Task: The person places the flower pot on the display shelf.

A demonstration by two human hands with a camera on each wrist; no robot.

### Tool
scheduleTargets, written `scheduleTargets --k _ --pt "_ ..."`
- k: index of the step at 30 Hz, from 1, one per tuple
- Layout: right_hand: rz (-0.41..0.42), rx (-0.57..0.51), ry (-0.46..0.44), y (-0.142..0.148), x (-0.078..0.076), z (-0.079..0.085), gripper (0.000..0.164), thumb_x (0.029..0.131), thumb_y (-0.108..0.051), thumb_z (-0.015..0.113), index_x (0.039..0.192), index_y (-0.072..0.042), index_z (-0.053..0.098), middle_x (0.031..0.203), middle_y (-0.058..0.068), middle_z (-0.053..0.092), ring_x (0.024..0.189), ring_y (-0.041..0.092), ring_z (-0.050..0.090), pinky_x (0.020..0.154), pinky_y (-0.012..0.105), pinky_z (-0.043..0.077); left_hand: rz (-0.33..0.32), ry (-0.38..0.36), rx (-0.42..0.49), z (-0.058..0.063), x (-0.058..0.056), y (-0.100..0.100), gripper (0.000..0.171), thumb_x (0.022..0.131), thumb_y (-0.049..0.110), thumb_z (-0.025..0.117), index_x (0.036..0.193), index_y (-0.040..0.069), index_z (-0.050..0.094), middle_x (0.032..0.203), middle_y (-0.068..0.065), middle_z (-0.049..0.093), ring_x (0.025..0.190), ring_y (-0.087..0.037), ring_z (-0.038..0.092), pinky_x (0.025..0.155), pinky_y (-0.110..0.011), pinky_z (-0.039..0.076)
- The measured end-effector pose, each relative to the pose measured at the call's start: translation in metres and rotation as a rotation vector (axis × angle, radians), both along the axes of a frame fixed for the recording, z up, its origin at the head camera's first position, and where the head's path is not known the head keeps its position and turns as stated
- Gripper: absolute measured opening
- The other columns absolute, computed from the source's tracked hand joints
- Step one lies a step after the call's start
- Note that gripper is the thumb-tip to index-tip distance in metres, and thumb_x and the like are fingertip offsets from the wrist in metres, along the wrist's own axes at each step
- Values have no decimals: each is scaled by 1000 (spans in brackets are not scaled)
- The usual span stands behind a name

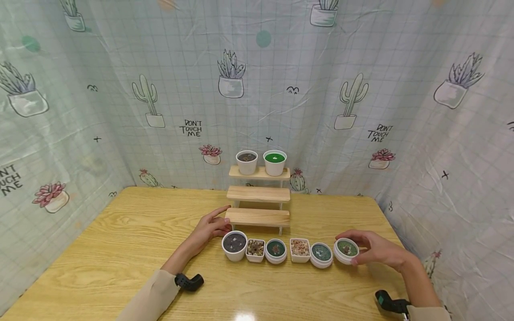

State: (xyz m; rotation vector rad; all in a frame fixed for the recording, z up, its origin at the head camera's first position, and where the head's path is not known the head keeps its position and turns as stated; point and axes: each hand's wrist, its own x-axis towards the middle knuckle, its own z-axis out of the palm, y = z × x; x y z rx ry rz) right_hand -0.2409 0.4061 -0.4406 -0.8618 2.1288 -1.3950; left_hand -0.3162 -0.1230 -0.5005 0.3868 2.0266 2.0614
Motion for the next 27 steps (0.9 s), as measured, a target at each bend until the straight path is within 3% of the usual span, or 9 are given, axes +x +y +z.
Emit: scheduleTargets --k 7,18,27 --pt "-17 12 25 -1 1 3 57 95 6 64 145 18 40 142 -11 63 126 -4 57 97 15 49 14 -9 14 0 0 1 62 103 21 65 159 14 40 100 -7 74 88 -14 72 80 -29 63" --pt "-45 12 21 -7 5 12 57 96 6 63 146 16 39 140 -14 62 122 -1 59 93 22 55 1 -14 8 1 1 1 62 104 21 64 160 15 39 99 -3 73 89 -14 71 81 -29 63" --pt "-75 28 40 -12 9 20 56 96 4 63 148 10 43 139 -17 63 126 -6 56 95 17 51 2 -14 6 2 2 0 62 103 23 64 159 16 39 101 -5 73 90 -14 71 81 -30 63"
